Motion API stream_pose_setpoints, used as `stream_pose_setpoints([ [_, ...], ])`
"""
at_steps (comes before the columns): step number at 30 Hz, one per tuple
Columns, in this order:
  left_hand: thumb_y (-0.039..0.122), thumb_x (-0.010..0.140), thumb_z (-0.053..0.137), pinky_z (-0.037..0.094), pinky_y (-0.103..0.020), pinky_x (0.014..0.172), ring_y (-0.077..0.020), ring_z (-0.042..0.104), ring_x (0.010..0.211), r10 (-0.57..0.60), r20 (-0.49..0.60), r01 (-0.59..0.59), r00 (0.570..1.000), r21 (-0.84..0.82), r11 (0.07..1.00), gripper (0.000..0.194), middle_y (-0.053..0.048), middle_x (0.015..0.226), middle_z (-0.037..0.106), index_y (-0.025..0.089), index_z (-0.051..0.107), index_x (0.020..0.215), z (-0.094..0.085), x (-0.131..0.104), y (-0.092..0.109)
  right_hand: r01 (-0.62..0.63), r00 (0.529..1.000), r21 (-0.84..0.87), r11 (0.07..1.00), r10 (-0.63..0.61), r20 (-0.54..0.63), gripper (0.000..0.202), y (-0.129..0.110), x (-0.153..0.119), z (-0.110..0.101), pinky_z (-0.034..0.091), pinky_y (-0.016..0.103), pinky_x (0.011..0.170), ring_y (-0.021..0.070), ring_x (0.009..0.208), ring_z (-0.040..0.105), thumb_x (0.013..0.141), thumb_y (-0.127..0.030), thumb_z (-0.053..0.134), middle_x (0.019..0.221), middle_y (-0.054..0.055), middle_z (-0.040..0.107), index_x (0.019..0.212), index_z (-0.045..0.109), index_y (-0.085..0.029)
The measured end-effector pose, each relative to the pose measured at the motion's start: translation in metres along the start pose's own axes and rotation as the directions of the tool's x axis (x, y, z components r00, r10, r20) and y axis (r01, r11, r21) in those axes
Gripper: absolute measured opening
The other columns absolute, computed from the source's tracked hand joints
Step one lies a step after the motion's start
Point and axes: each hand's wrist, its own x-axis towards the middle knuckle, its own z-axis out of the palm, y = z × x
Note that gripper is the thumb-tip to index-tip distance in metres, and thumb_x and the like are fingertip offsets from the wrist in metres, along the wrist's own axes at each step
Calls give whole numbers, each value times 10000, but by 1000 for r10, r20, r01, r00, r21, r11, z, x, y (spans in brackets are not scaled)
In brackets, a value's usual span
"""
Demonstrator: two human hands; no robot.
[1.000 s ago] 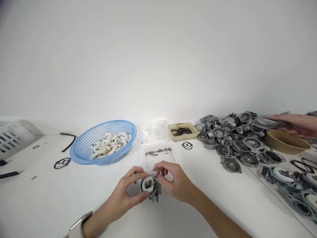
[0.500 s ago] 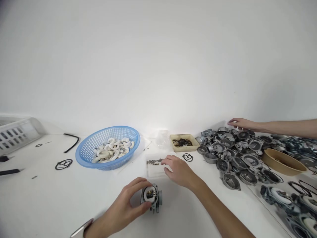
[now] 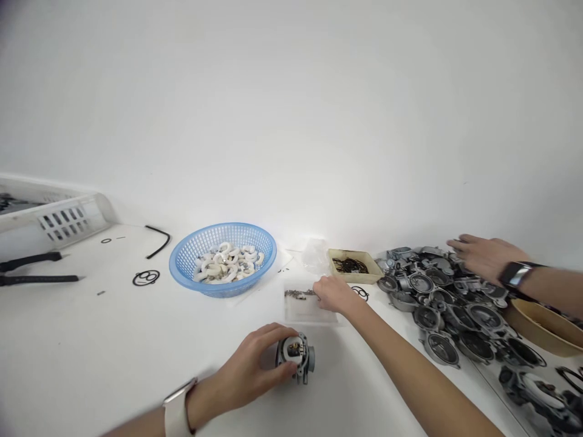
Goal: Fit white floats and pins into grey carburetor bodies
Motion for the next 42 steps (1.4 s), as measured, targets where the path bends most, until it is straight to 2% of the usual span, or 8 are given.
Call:
stream_pose_setpoints([
  [12,388,954,725,520,-383,1026,-278,674,1147,27,17,-27,999,1,1000,382,-64,1284,711,293,685,1322,1,1,-5,29,996,-96,995,-20,92,352,-7,14,-12,606,470,938,258,1113,696,1027,-362,689,1324,106,670,1321,647,-171],
  [21,380,950,717,522,-387,1026,-284,674,1133,23,21,-23,1000,6,1000,394,-73,1272,712,290,687,1332,0,1,-3,78,985,-144,986,-54,163,326,-7,13,-21,604,470,938,253,1097,701,1025,-366,692,1287,97,689,1282,665,-166],
  [42,377,925,743,532,-376,973,-270,676,1075,0,11,0,1000,-26,1000,387,-68,1199,725,286,711,1300,1,2,-1,66,994,-55,996,-60,93,313,2,7,-7,602,467,936,249,1087,703,1024,-370,692,1266,92,696,1260,673,-165],
])
